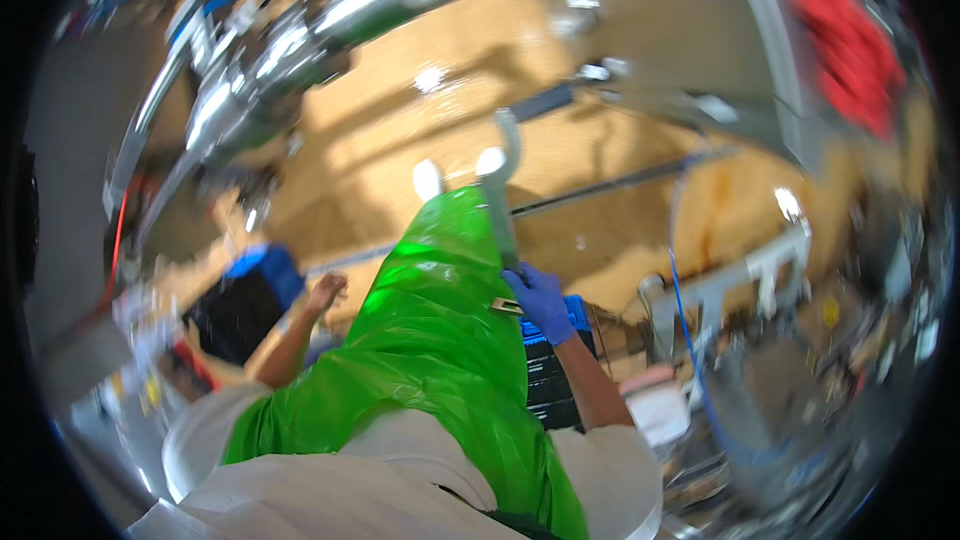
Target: The person assembles a curved metal pipe onto a machine using a wrench to tighten multiple joints. They wipe the pipe with a white cloth, then move a black plastic crate and a metal tray to the side.
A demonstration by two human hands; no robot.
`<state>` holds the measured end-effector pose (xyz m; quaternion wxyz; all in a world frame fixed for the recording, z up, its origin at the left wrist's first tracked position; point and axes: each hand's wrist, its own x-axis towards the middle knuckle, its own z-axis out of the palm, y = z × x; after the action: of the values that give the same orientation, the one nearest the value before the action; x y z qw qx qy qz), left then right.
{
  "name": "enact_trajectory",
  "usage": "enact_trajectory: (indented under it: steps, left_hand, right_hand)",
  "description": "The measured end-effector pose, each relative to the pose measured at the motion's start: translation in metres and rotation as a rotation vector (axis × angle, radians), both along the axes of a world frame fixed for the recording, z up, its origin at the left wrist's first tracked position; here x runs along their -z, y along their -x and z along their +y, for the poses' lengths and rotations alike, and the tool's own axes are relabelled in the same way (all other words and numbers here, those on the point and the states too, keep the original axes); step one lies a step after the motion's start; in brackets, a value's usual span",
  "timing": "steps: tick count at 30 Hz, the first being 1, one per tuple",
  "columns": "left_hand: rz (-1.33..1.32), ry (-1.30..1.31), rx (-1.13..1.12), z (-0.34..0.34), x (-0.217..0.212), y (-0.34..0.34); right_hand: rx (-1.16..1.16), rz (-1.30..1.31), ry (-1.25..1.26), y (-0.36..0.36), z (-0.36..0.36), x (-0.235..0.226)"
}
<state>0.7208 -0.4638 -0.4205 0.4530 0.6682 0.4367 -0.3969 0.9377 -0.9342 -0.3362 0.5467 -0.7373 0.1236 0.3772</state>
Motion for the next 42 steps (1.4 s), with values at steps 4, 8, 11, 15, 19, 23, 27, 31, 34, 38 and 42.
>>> enact_trajectory:
  steps: [4, 8, 11, 15, 19, 23, 27, 31, 34, 38, 42]
  left_hand:
    - [0.019, 0.034, -0.05, 0.004, -0.011, -0.033]
    - [-0.083, -0.031, -0.036, 0.024, 0.008, -0.059]
    - [-0.117, -0.038, -0.057, 0.016, -0.004, -0.075]
    - [-0.208, -0.035, -0.09, 0.038, 0.007, -0.064]
    - [-0.449, -0.115, -0.178, 0.035, -0.031, -0.059]
    - [-0.421, -0.352, -0.178, 0.045, -0.055, 0.003]
    - [-0.277, -0.377, -0.365, 0.006, -0.078, 0.081]
    - [-0.184, -0.353, -0.348, -0.012, -0.055, 0.143]
    - [-0.183, -0.284, -0.44, -0.018, -0.038, 0.183]
    - [-0.214, -0.359, -0.686, -0.014, -0.045, 0.239]
    - [-0.182, -0.325, -0.841, -0.013, -0.041, 0.329]
  right_hand:
    - [0.136, -0.271, 0.098, -0.027, -0.042, -0.152]
    - [0.767, -0.754, -0.069, -0.079, -0.089, -0.213]
    - [0.697, -0.814, 0.039, -0.157, -0.171, -0.234]
    - [0.611, -0.639, -0.009, -0.285, -0.301, -0.181]
    - [0.432, -0.709, 0.068, -0.364, -0.356, -0.15]
    - [0.176, -0.666, 0.279, -0.403, -0.326, -0.131]
    - [0.174, -0.985, 0.626, -0.414, -0.199, -0.131]
    - [0.187, -1.219, 0.582, -0.358, -0.052, -0.16]
    - [0.139, -1.35, 0.427, -0.313, 0.058, -0.174]
    - [0.068, -1.455, 0.176, -0.252, 0.196, -0.186]
    - [-0.022, -1.511, -0.066, -0.181, 0.325, -0.203]
